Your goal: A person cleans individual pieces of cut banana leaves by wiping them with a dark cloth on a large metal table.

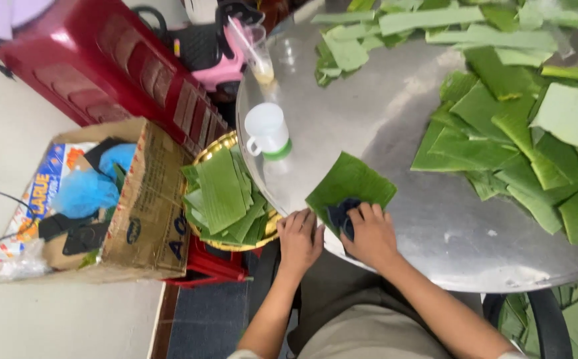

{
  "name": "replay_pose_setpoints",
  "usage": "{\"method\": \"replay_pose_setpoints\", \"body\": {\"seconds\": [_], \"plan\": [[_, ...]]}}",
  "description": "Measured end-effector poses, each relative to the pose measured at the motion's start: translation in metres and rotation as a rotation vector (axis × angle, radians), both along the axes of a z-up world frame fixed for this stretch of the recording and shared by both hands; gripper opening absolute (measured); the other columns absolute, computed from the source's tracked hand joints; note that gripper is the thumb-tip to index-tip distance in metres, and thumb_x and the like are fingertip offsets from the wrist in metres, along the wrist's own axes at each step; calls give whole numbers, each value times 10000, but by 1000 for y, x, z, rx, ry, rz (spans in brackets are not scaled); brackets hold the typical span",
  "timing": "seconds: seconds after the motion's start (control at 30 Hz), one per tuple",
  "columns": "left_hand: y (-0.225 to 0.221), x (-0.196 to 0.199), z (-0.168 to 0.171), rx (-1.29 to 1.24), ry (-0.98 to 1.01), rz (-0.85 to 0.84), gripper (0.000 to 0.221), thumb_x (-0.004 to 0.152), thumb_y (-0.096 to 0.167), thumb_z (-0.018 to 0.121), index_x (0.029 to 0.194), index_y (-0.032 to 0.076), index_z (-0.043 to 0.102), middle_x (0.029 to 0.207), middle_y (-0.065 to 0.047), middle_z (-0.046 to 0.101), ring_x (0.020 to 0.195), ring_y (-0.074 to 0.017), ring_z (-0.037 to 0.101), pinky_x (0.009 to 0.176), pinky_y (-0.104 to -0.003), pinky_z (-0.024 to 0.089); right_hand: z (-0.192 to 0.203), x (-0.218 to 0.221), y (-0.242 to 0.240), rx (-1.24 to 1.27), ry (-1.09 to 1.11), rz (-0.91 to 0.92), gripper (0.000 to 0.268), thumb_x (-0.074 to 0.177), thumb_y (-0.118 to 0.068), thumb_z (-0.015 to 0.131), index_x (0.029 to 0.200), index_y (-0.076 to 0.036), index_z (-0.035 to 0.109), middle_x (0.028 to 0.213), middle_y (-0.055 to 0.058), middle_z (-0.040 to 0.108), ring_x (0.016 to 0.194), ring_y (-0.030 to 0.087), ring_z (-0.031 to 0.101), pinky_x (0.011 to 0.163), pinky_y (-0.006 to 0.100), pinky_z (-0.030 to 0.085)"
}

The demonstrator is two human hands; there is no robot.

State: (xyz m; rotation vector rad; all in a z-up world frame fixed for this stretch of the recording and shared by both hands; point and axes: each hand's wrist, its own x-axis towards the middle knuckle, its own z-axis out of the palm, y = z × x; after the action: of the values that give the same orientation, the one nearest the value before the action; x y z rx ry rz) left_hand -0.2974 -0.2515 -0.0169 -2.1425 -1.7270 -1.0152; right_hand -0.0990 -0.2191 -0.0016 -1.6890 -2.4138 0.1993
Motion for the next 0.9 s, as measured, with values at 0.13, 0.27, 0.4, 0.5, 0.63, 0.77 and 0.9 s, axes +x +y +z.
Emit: {"method": "replay_pose_setpoints", "body": {"seconds": [0.13, 0.27, 0.4, 0.5, 0.63, 0.77, 0.9], "plan": [[0, 1, -7, -13, -45, 6, 370, 935, 300, 688, 1219, 65, 717, 1223, -108, 686, 1180, -278, 620, 973, -453, 400, 23, -2, 8, 70, 84, 43, 491, 849, -426, 692, 1248, -142, 663, 1287, 53, 540, 1251, 280, 464, 889, 437, 388], [-1, -3, 15, -36, -27, -13, 384, 947, 295, 683, 1223, 30, 710, 1310, -163, 651, 1268, -326, 576, 1019, -522, 364, 37, -9, 11, -16, 174, 180, 600, 884, -179, 668, 1463, -108, 530, 1528, 170, 466, 1498, 385, 311, 1138, 577, 272], [6, -9, 24, -85, 43, -35, 342, 958, 296, 664, 1176, 40, 729, 1263, -154, 680, 1316, -330, 552, 1071, -591, 317, 30, -6, 17, -98, 156, 374, 630, 857, -158, 653, 1475, -128, 534, 1555, 120, 493, 1522, 344, 317, 1189, 545, 241], [6, -10, 26, -86, 72, -38, 302, 966, 243, 636, 1164, 35, 731, 1254, -151, 685, 1317, -348, 545, 1067, -601, 319, 26, -13, 41, -45, 132, 380, 609, 809, -211, 716, 1404, -146, 605, 1499, 74, 571, 1482, 317, 409, 1140, 537, 345], [7, -12, 21, -89, 100, -33, 272, 971, 210, 603, 1167, 64, 722, 1268, -129, 672, 1329, -348, 527, 1067, -593, 324, 19, -38, 82, 68, 146, 137, 595, 844, -240, 691, 1404, -57, 611, 1491, 142, 570, 1461, 350, 417, 1140, 554, 324], [7, -16, 23, -104, 78, -12, 210, 939, 167, 617, 1086, 81, 740, 1350, -131, 610, 1346, -365, 493, 1048, -591, 339, 21, -53, 66, 23, 168, 358, 561, 802, -223, 713, 1354, -140, 655, 1462, 46, 611, 1447, 308, 439, 1148, 524, 307], [7, -19, 18, -116, 44, 1, 151, 896, 171, 648, 981, 128, 765, 1375, -111, 560, 1316, -354, 487, 1012, -555, 365, 11, -34, 56, -72, 470, 510, 438, 808, -141, 677, 1243, -105, 710, 1399, 51, 668, 1431, 284, 481, 1182, 513, 268]]}}
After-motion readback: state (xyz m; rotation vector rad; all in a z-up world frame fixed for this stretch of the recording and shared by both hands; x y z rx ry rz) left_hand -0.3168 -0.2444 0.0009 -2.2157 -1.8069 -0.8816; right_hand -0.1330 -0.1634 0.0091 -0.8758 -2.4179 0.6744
